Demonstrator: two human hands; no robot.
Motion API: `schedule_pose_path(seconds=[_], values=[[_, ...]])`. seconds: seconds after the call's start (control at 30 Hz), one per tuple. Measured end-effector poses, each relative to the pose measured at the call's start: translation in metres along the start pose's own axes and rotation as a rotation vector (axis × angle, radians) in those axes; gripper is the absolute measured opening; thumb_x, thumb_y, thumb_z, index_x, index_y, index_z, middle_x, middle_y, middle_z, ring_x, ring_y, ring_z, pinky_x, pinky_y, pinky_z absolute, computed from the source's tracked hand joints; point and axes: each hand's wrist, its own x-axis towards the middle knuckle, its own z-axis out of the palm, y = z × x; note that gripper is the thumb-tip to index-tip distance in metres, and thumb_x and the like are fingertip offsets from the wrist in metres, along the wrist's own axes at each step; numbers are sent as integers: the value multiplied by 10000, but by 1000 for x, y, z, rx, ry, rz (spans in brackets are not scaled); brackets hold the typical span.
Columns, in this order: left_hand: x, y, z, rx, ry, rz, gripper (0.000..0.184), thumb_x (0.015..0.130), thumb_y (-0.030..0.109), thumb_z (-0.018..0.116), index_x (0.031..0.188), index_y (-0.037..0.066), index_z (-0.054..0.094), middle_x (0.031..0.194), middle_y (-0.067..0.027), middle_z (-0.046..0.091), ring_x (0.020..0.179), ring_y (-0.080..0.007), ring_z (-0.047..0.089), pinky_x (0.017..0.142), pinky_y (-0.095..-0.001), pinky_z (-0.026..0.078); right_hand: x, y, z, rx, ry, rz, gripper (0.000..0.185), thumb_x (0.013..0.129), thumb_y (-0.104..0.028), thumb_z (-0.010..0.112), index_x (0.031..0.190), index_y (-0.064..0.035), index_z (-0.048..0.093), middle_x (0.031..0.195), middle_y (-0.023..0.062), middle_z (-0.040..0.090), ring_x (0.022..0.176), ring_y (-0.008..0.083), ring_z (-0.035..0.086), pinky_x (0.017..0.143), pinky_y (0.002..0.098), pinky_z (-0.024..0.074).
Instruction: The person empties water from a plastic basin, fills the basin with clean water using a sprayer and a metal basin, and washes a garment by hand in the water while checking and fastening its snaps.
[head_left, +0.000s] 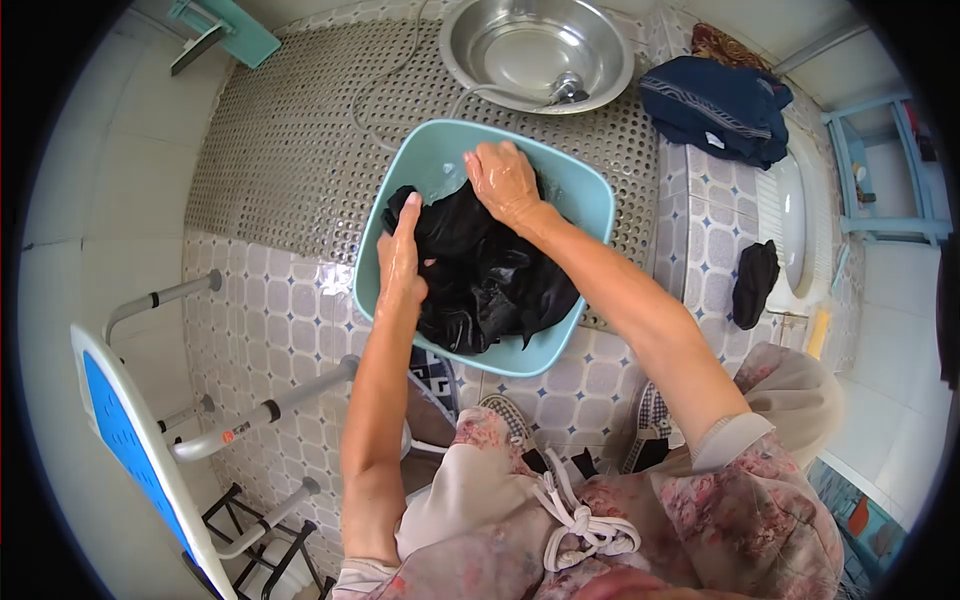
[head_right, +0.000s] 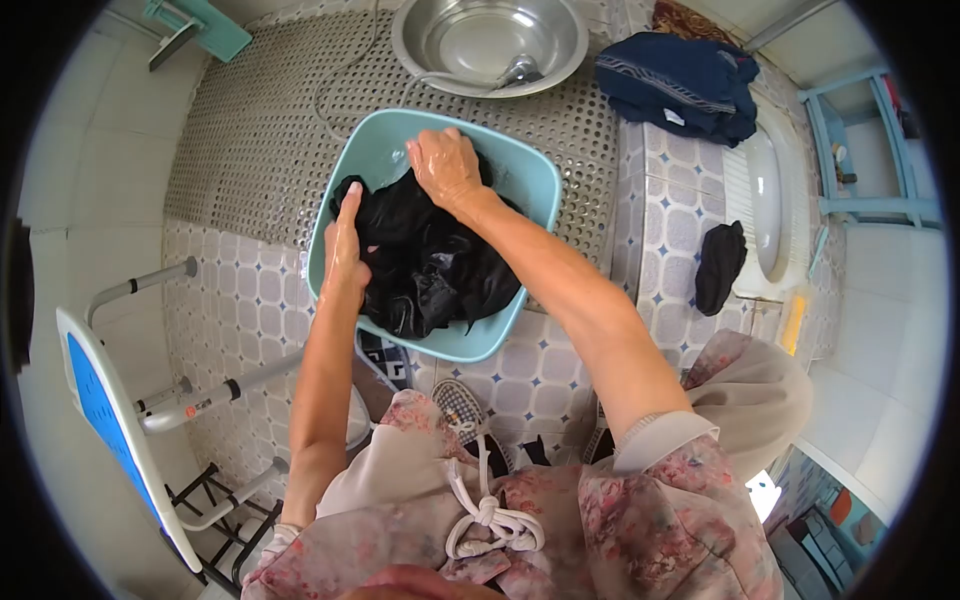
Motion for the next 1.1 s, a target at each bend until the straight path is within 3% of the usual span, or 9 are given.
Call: schedule_pose_path(seconds=[0.1,0.2,0.43,0.53,0.63,0.77,0.87,0.97,1.1], values=[[46,-38,-6,412,-7,542,824,755,304,838,1364,-65,422,1214,-210,610,1126,-333,606,930,-381,483,-35,7,-9,-112,-100,-150,426,938,-402,580,1255,-117,584,1353,129,522,1269,338,409,988,566,338],[51,-49,7,1025,64,625,900,769,230,781,1460,-15,259,1289,-340,528,1120,-494,579,962,-475,482,-52,13,-11,-333,-423,-183,432,945,-413,553,1310,-185,596,1421,122,471,1319,349,366,1004,586,326],[59,-25,47,1348,31,371,733,823,285,717,1444,110,368,1169,-297,619,1034,-428,650,904,-485,520,-26,8,-1,-289,-481,-53,283,884,-261,622,1133,-170,722,1325,139,550,1218,354,502,969,512,441],[82,-49,12,794,-124,616,654,841,300,716,1386,49,453,1121,-229,666,1033,-341,670,917,-443,520,-24,26,9,172,-272,104,222,826,-157,663,1031,-146,747,1148,134,633,1080,352,592,912,440,502],[64,-25,-3,-204,-448,-118,510,919,344,663,1301,21,563,1213,-115,655,1059,-237,656,934,-382,520,-33,1,-13,467,-80,50,171,742,-65,674,884,-128,745,952,121,660,941,337,629,868,401,524],[36,2,-1,-235,-283,-304,535,939,462,613,1281,50,605,1168,-108,663,1089,-216,630,966,-367,504,-57,-96,-55,545,-45,-177,138,678,-46,651,760,-143,705,912,75,617,895,292,603,803,407,520],[24,-29,-20,110,-313,548,411,944,482,590,1110,118,688,922,-78,698,868,-182,680,764,-375,561,-76,-143,-54,450,28,-456,38,672,-119,654,708,-130,663,876,51,570,847,258,554,714,363,488],[4,-38,-33,-261,-572,393,383,952,458,582,1126,130,675,957,-71,699,885,-182,682,777,-369,564,-78,-152,-35,373,66,-517,116,715,-235,688,692,-130,645,822,49,545,824,252,532,665,332,467],[46,-62,-38,-415,-431,113,347,964,427,572,1147,146,659,1003,-62,700,907,-181,684,794,-361,569,-45,-132,3,336,184,-427,237,772,-287,701,617,-131,613,638,40,569,646,249,573,546,371,501]])
